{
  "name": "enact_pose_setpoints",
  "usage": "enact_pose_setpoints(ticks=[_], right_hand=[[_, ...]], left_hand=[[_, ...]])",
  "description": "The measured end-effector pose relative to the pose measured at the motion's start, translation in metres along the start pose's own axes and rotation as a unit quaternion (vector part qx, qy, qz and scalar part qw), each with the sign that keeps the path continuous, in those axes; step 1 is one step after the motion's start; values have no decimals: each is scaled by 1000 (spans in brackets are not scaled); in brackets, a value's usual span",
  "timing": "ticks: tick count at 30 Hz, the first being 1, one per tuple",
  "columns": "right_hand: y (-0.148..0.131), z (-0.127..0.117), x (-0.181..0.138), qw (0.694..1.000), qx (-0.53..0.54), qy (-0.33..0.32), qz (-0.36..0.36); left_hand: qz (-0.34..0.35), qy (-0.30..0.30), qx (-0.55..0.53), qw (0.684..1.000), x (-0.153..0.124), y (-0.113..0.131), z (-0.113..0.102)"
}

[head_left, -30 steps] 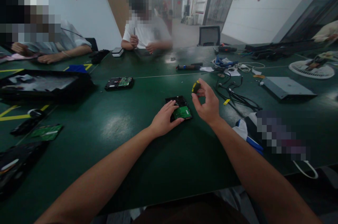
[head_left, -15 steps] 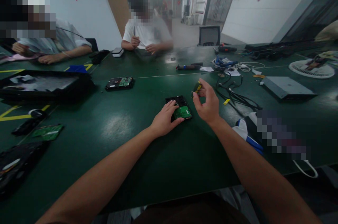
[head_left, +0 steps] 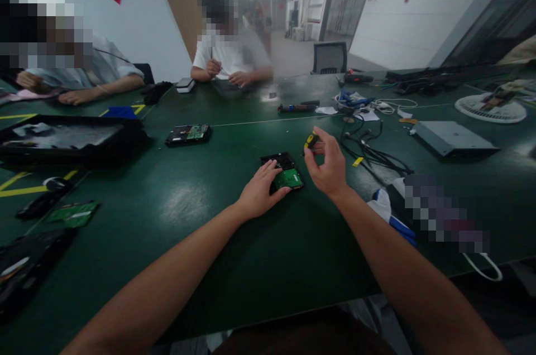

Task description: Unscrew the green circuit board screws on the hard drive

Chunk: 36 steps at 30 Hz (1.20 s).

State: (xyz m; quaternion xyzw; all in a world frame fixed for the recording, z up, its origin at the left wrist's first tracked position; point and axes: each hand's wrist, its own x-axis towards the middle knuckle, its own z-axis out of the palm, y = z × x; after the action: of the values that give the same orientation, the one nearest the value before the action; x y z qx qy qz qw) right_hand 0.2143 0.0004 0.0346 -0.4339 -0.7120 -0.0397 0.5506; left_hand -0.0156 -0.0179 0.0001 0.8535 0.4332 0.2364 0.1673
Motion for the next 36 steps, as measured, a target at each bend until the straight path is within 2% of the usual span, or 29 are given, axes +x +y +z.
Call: enact_pose_setpoints(ticks=[27,36], right_hand=[[-1,0,-1,1000,5,-3,-3],[-1,1,-2,1000,8,-2,-13]], left_hand=[[10,-12,-4,1000,-1,3,-5],[18,-4,-9,1000,-1,-2,-1]])
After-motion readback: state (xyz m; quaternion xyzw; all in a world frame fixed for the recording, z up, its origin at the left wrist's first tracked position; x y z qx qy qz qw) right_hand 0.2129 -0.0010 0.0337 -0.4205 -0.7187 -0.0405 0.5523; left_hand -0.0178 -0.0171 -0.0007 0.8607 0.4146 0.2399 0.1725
